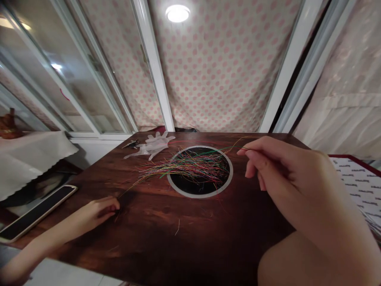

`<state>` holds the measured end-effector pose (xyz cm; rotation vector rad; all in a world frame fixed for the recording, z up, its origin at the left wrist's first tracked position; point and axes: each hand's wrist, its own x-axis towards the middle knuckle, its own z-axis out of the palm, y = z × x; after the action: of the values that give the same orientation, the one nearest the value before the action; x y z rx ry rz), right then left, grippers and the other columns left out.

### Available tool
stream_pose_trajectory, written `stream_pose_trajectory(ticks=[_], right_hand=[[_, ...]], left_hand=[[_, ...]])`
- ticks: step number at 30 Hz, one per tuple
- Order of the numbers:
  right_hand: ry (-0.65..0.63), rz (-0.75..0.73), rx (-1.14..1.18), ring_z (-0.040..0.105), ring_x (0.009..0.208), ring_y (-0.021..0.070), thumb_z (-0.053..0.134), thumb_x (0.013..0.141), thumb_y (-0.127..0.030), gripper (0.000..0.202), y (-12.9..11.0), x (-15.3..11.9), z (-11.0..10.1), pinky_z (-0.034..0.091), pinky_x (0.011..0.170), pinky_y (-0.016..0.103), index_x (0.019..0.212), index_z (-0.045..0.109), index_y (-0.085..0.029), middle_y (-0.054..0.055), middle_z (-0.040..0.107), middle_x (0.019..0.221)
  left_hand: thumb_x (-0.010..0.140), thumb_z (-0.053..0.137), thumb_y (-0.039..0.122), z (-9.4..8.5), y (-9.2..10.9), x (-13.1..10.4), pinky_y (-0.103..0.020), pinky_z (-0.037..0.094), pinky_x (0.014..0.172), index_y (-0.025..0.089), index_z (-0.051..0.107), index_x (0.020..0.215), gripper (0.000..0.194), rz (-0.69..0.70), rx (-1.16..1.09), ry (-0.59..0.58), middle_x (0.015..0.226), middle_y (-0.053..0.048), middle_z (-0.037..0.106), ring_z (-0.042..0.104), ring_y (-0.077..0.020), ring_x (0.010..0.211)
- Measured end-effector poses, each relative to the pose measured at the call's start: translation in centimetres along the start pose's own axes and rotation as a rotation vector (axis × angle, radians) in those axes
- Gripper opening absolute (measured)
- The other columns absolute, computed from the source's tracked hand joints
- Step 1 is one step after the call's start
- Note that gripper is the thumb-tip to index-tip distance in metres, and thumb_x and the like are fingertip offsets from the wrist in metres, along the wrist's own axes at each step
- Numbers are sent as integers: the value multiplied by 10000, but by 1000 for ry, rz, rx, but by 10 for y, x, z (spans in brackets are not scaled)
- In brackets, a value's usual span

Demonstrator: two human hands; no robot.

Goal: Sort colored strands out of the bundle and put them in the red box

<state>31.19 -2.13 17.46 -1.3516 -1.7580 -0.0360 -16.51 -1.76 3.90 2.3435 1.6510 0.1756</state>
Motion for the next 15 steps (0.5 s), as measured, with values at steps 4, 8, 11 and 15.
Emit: stream_pose_trajectory(ticks=[4, 8, 11, 15], right_hand=[[-87, -38, -12, 497, 444, 78, 513, 865, -337, 145, -2, 1, -2, 355, 445, 220, 826, 628, -258, -40, 549, 540], [-80, -40, -45, 492, 432, 80, 494, 860, -368, 188, -8, 3, 0, 369, 456, 229, 786, 618, -249, -46, 564, 554], [-125, -91, -76, 504, 451, 96, 480, 869, -345, 202, -13, 8, 10, 379, 513, 250, 777, 626, -240, -37, 582, 571], [-187, -149, -140, 573, 548, 140, 499, 858, -235, 170, -17, 15, 34, 385, 557, 261, 826, 665, -226, 3, 643, 644]], left_hand=[[751, 481, 151, 12, 12, 10, -234, 459, 622, 194, 515, 837, 101, 20, -47, 37, 765, -7, 614, 581, -145, 671], [843, 441, 185, -7, 53, 24, -226, 462, 625, 201, 477, 875, 51, 55, -77, 158, 765, 5, 591, 562, -128, 647], [862, 455, 179, -35, 104, 37, -260, 480, 718, 202, 503, 959, 111, 208, -67, 450, 896, -34, 610, 590, -159, 790], [845, 493, 113, -74, 178, 63, -332, 468, 865, 206, 584, 991, 195, 468, -77, 820, 984, -45, 646, 600, -190, 936]])
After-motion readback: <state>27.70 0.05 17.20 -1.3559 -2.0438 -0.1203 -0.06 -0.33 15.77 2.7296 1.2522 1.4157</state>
